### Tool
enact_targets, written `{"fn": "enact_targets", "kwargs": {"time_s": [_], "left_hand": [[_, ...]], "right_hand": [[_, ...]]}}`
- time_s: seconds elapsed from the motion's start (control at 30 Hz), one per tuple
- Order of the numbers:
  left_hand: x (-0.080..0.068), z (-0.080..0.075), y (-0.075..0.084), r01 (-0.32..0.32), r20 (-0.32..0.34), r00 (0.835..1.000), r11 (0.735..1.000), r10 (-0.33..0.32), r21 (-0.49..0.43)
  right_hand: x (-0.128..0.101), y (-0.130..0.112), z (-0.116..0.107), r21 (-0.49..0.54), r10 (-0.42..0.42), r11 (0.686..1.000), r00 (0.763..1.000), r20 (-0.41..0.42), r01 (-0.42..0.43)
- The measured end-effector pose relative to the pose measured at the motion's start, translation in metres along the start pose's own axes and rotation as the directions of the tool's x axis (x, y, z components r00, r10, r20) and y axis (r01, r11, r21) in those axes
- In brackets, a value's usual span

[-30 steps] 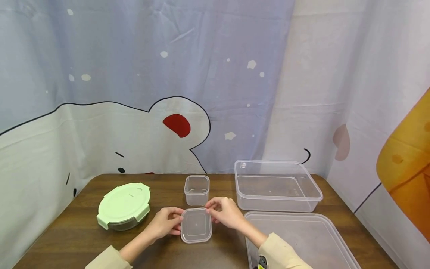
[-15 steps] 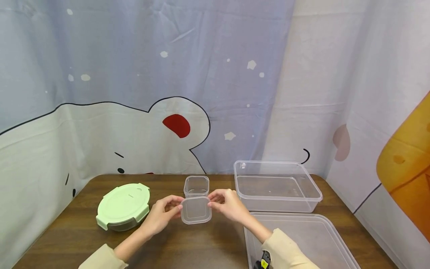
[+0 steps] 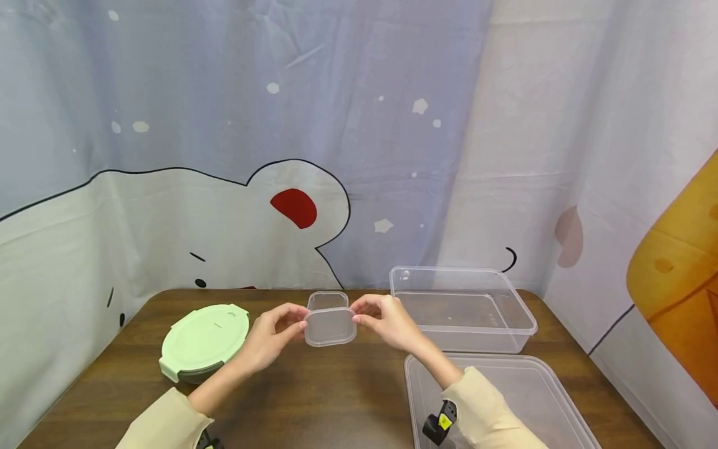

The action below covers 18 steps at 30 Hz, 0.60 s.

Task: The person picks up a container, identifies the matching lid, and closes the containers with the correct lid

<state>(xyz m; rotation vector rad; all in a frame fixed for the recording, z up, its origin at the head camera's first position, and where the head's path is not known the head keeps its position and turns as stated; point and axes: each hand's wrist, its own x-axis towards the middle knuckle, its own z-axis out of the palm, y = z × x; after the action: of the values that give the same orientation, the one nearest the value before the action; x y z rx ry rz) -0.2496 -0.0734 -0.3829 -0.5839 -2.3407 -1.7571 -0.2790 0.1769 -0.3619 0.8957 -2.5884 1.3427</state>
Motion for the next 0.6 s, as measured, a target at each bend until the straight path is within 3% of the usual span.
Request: {"fn": "enact_targets", "kwargs": {"time_s": [0.23, 0.6], "left_hand": [[0.014, -0.001, 0.003, -0.050, -0.098, 0.994, 0.996, 0.057, 0.075], [0.027, -0.003, 0.001, -0.085, -0.190, 0.975, 0.982, 0.117, 0.171]], "right_hand": [[0.013, -0.004, -0.009, -0.042, -0.046, 0.998, 0.998, -0.033, 0.045], [0.032, -0.002, -0.009, -0.085, -0.093, 0.993, 0.992, -0.090, 0.086]]}}
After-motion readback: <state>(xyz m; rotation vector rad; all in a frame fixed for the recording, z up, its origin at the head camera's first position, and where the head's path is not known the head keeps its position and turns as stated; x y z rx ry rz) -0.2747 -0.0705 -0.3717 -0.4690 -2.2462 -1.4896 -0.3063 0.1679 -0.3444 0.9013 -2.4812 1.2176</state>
